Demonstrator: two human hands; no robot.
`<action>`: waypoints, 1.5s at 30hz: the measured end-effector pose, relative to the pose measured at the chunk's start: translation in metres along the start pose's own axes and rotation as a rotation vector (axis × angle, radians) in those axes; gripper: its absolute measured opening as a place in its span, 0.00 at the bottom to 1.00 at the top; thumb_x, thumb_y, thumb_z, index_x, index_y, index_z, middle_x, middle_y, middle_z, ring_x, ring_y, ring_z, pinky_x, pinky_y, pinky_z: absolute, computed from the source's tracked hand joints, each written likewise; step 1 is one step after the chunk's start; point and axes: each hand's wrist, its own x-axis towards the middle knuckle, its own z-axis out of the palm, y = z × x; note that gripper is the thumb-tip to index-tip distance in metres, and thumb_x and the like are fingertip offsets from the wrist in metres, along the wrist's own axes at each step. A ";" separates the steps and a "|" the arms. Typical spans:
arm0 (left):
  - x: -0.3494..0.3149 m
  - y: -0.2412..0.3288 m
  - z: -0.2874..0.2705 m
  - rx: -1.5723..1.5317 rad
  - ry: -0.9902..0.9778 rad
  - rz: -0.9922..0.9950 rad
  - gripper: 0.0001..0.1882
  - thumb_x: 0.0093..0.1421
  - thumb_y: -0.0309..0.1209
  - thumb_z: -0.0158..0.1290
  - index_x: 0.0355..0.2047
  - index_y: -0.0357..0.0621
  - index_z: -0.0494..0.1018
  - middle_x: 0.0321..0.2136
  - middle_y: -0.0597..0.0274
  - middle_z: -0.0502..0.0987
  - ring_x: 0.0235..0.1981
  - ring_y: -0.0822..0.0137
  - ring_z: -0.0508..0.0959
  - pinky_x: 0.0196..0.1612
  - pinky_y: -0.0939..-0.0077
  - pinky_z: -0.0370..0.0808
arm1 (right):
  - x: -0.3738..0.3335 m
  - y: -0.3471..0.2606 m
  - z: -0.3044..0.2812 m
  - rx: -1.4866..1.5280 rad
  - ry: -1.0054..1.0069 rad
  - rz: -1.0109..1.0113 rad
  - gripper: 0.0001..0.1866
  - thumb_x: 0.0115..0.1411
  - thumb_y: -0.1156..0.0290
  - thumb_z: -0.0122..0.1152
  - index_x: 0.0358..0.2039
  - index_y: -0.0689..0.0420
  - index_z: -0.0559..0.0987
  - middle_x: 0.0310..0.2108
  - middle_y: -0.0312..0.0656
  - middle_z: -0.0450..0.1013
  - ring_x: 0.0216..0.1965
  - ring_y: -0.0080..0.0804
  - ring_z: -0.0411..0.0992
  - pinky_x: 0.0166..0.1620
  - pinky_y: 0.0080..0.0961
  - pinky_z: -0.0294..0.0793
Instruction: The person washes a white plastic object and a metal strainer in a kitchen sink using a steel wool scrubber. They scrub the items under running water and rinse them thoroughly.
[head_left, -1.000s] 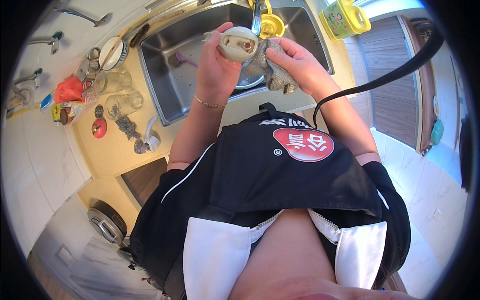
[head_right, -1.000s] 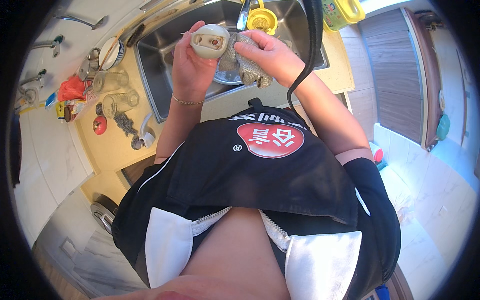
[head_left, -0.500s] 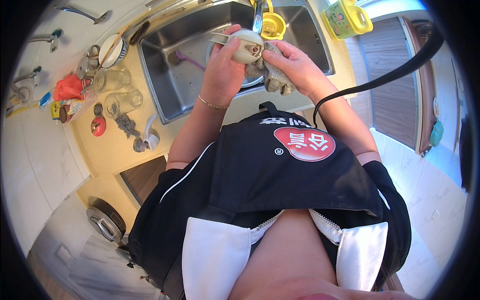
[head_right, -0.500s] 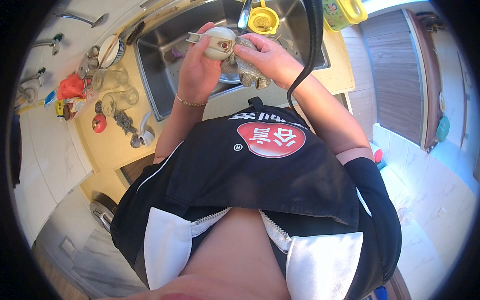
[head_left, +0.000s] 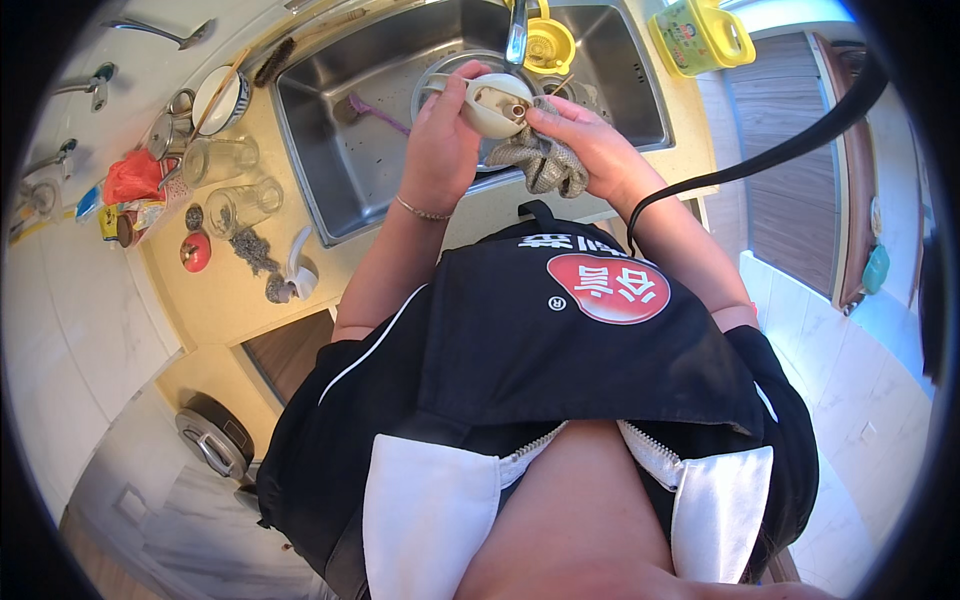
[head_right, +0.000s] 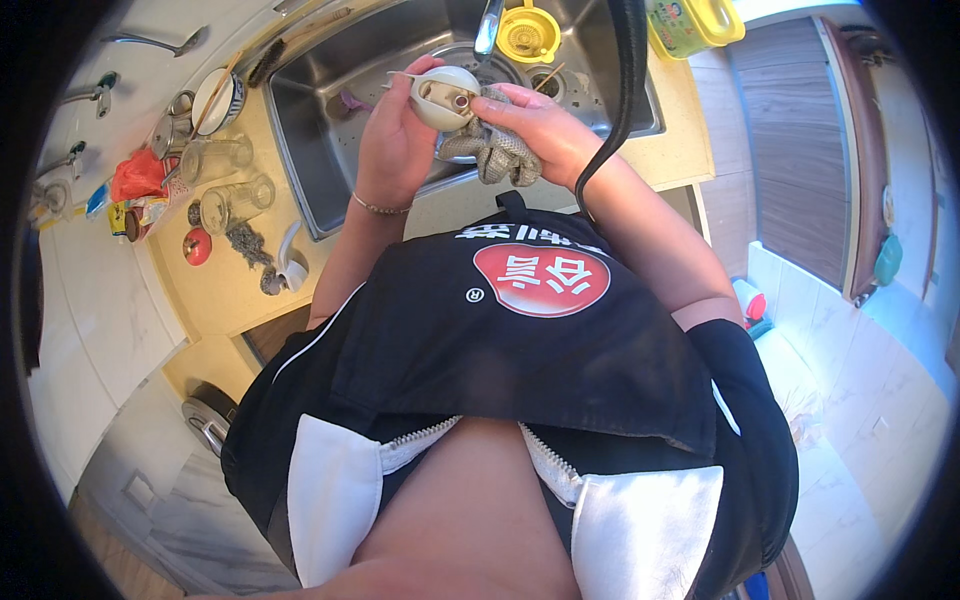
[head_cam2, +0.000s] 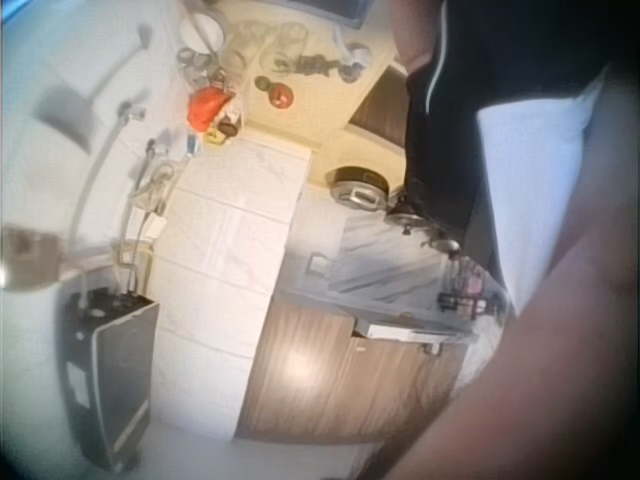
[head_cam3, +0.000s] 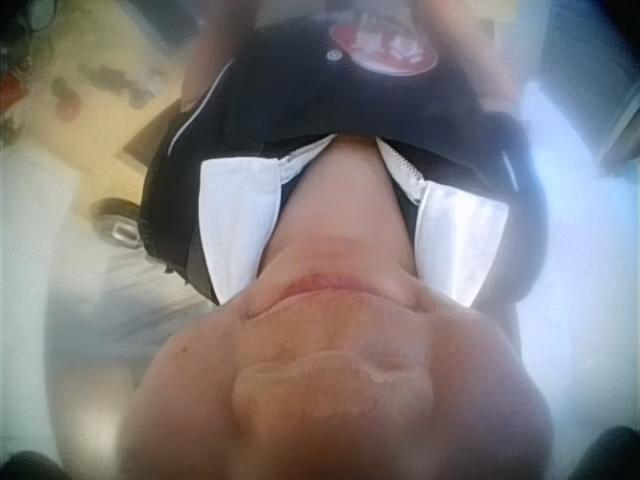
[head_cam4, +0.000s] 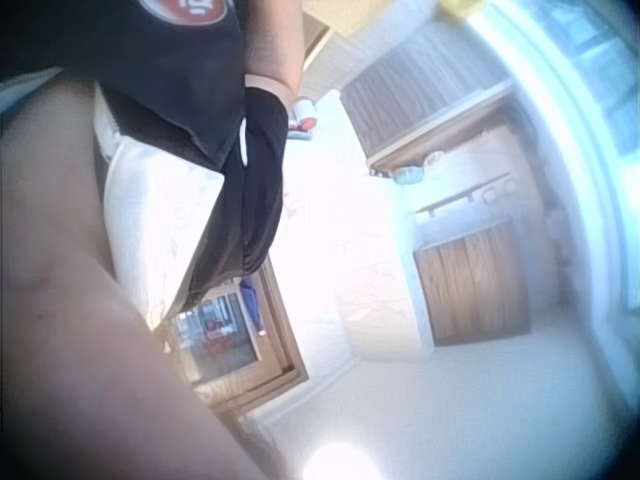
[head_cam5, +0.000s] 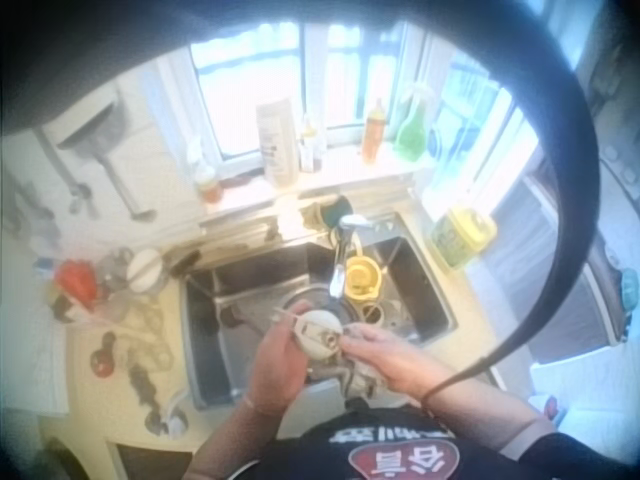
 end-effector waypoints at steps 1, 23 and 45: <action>0.000 0.000 0.002 -0.015 0.014 -0.010 0.19 0.67 0.36 0.39 0.52 0.34 0.61 0.47 0.56 0.69 0.50 0.63 0.69 0.54 0.67 0.65 | 0.001 0.000 0.000 0.011 0.003 -0.003 0.22 0.57 0.64 0.60 0.49 0.61 0.68 0.42 0.37 0.71 0.41 0.21 0.71 0.40 0.19 0.72; -0.006 0.005 0.008 0.609 -0.006 0.239 0.26 0.59 0.22 0.49 0.58 0.40 0.58 0.48 0.57 0.69 0.48 0.69 0.71 0.50 0.74 0.69 | 0.010 0.011 -0.017 -0.101 0.148 -0.011 0.17 0.61 0.65 0.55 0.47 0.59 0.71 0.39 0.38 0.73 0.39 0.23 0.73 0.38 0.20 0.74; 0.006 0.006 -0.038 0.187 0.077 -0.113 0.22 0.61 0.24 0.46 0.56 0.38 0.60 0.48 0.55 0.69 0.50 0.62 0.71 0.55 0.65 0.68 | 0.015 0.025 -0.026 -0.431 0.118 -0.072 0.24 0.61 0.56 0.53 0.52 0.59 0.67 0.43 0.37 0.69 0.45 0.22 0.65 0.47 0.20 0.65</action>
